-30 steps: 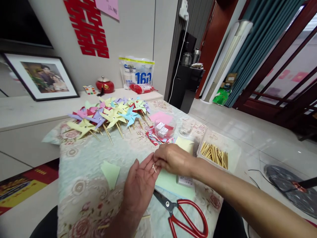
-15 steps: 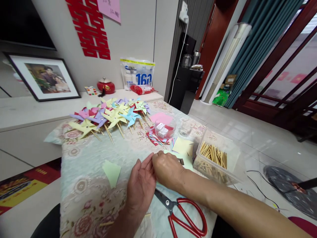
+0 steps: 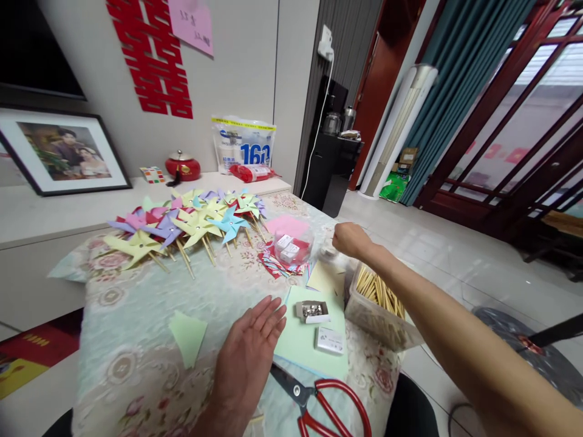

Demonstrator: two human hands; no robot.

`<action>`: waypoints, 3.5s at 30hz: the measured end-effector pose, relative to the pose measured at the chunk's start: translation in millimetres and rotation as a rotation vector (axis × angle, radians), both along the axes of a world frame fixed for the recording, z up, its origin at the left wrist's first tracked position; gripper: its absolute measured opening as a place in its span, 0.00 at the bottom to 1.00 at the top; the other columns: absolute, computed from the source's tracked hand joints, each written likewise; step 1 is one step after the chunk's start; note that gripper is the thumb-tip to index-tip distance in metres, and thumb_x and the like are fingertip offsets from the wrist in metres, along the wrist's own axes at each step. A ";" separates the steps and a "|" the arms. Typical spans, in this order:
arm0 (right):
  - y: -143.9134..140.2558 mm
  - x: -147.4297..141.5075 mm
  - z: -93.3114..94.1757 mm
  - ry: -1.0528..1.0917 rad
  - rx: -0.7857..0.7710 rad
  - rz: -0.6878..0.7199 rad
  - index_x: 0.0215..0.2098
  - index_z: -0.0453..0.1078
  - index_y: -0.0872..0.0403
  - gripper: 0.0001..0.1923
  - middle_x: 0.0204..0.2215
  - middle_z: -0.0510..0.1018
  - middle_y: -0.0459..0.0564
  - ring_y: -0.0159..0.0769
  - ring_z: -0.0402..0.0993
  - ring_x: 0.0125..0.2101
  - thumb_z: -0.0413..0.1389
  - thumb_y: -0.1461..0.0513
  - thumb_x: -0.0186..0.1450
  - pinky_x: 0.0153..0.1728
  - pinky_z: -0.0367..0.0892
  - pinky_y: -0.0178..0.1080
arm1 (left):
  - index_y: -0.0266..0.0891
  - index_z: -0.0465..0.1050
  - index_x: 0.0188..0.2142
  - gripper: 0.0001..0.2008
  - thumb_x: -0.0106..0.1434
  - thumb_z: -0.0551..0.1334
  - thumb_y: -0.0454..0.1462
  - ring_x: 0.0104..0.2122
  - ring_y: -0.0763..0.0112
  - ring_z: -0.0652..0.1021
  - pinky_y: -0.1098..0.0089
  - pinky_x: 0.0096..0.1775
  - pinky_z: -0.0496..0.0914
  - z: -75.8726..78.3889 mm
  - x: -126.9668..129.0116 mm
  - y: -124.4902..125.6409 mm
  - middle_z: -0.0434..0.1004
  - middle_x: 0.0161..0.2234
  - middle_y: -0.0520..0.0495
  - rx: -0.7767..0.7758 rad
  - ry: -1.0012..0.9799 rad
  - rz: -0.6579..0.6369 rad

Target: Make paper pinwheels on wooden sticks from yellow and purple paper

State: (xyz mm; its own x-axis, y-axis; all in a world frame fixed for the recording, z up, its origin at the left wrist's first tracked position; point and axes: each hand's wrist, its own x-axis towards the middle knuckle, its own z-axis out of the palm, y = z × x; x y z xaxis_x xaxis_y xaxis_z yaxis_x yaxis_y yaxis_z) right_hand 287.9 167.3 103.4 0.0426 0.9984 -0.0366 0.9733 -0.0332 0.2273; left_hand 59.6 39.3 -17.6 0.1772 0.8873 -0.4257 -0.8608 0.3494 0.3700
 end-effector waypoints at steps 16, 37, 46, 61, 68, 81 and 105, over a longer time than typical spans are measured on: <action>-9.8 -11.1 3.4 0.129 0.158 0.009 0.40 0.76 0.57 0.12 0.35 0.81 0.56 0.42 0.76 0.37 0.53 0.59 0.70 0.34 0.61 0.37 | 0.34 0.79 0.38 0.10 0.56 0.64 0.34 0.38 0.66 0.81 0.66 0.43 0.73 9.6 -14.6 8.3 0.82 0.39 0.39 0.043 0.093 0.108; -232.0 -108.3 -124.3 0.410 0.003 0.341 0.44 0.69 0.52 0.16 0.41 0.74 0.58 0.49 0.72 0.41 0.48 0.74 0.64 0.40 0.72 0.50 | 0.44 0.77 0.29 0.05 0.59 0.62 0.35 0.37 0.55 0.76 0.56 0.42 0.70 -21.1 -120.8 -78.3 0.79 0.32 0.45 0.754 1.702 -0.255; -232.8 -106.1 -120.4 0.471 -0.024 0.358 0.41 0.68 0.48 0.14 0.38 0.75 0.54 0.44 0.76 0.31 0.47 0.70 0.66 0.29 0.70 0.43 | 0.43 0.73 0.38 0.06 0.64 0.57 0.39 0.39 0.56 0.76 0.58 0.42 0.69 -3.3 -135.1 -52.2 0.77 0.38 0.45 0.453 1.886 -0.065; -151.6 -156.6 -67.8 0.774 0.058 0.345 0.41 0.72 0.54 0.07 0.37 0.78 0.53 0.42 0.75 0.38 0.53 0.66 0.67 0.39 0.65 0.41 | 0.43 0.67 0.26 0.08 0.62 0.58 0.35 0.39 0.54 0.74 0.60 0.40 0.65 -11.2 -116.8 -10.7 0.71 0.34 0.43 0.281 2.223 -0.094; -138.3 -162.3 -101.8 1.343 0.067 0.138 0.55 0.69 0.55 0.21 0.45 0.79 0.55 0.41 0.76 0.39 0.57 0.56 0.65 0.40 0.69 0.41 | 0.44 0.64 0.27 0.08 0.60 0.60 0.31 0.34 0.59 0.71 0.62 0.37 0.65 -12.8 -91.4 -24.8 0.69 0.31 0.45 0.662 2.207 0.191; -141.9 -160.0 -115.2 1.698 -0.162 -0.096 0.62 0.68 0.54 0.34 0.27 0.67 0.42 0.35 0.64 0.30 0.63 0.58 0.58 0.33 0.60 0.38 | 0.40 0.70 0.32 0.03 0.60 0.63 0.33 0.47 0.52 0.73 0.53 0.46 0.65 -24.1 -72.3 -46.4 0.72 0.45 0.39 1.006 2.157 0.280; -262.8 -65.5 -126.7 0.351 0.132 0.304 0.51 0.70 0.54 0.24 0.43 0.80 0.60 0.48 0.80 0.41 0.46 0.72 0.60 0.38 0.77 0.46 | 0.37 0.76 0.29 0.14 0.46 0.75 0.38 0.29 0.73 0.75 0.74 0.33 0.71 -10.1 -84.4 -40.9 0.78 0.27 0.50 0.127 0.434 0.162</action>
State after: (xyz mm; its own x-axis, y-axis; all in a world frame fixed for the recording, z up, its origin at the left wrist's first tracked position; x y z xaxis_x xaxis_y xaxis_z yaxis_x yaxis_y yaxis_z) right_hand 222.4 -95.5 -23.2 -0.2444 0.9608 0.1311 0.9604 0.2584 -0.1037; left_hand -24.8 -1.6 -27.7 -0.1382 0.9384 -0.3166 -0.6569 0.1524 0.7384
